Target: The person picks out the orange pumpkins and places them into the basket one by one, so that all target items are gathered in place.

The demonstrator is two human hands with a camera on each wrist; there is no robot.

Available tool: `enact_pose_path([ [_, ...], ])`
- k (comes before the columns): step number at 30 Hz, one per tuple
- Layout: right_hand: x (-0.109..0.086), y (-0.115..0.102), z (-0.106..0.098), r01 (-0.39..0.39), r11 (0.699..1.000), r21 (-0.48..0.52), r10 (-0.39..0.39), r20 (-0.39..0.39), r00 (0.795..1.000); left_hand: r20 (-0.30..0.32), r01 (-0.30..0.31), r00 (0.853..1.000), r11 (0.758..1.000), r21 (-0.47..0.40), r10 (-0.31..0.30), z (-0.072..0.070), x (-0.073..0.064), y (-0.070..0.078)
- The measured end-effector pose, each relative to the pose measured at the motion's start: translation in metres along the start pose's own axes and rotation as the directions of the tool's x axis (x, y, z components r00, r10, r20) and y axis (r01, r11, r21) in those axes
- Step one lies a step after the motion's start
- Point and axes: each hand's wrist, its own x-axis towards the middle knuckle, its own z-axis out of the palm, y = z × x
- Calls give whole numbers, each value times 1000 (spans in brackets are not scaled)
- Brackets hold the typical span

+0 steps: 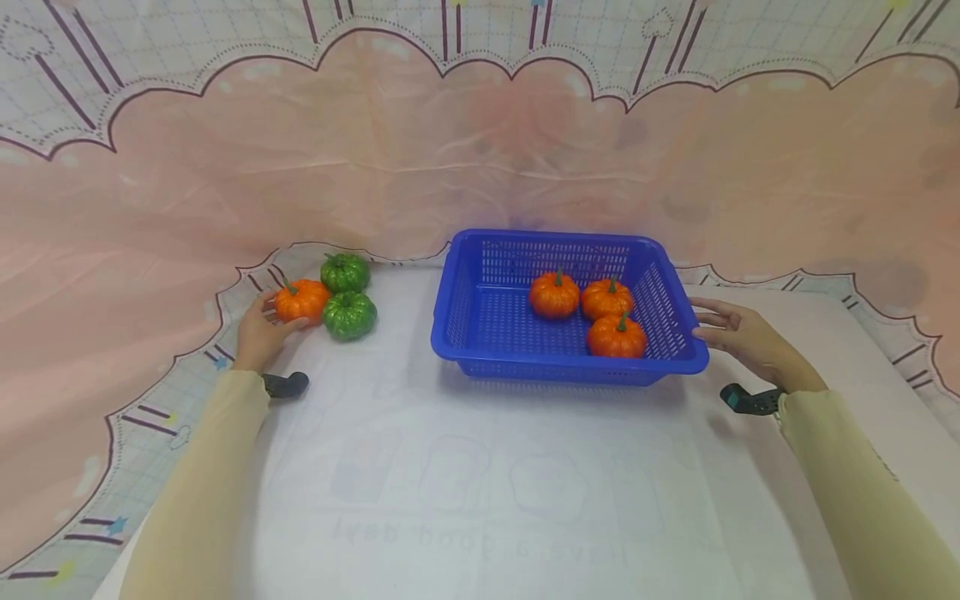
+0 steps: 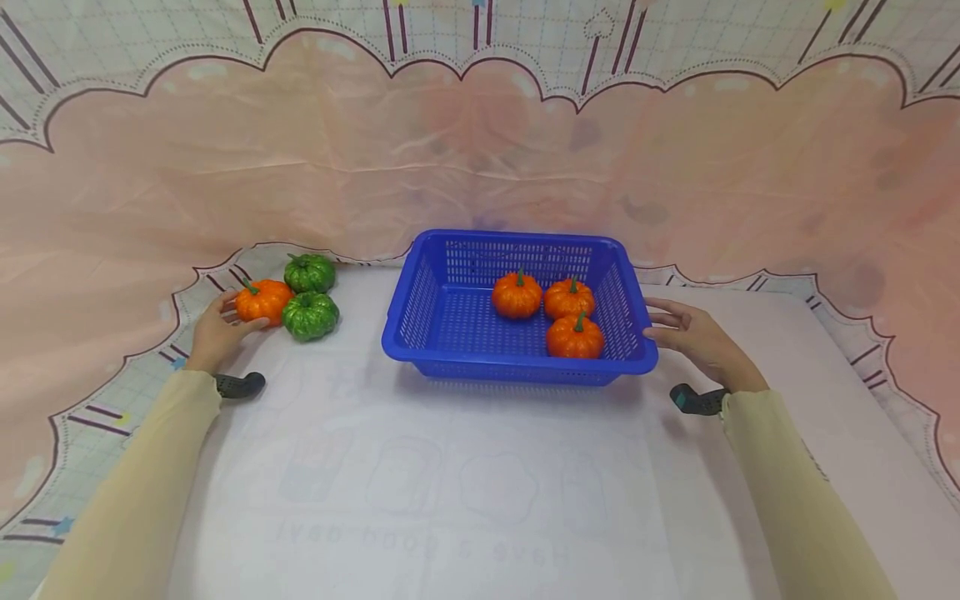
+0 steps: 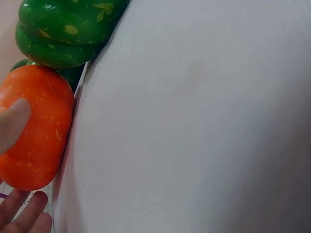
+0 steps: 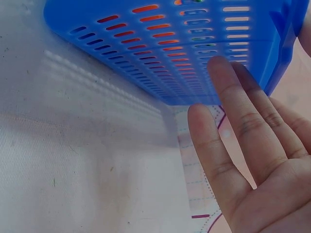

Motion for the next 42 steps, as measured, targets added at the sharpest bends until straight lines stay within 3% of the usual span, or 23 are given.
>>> enact_pose_path([
  [7, 1, 2, 0, 3, 1000, -4, -3, 3, 1000, 46, 4, 999, 1000, 21, -5, -3, 5, -4],
  [18, 2, 2, -1, -3, 1000, -3, 3, 5, 1000, 163, -47, 986, 998, 38, 40, -11, 11, -8],
  [42, 0, 1, -1, 12, 1000, -10, -12, 4, 1000, 78, -23, 997, 999, -31, 26, -7, 5, -8],
])
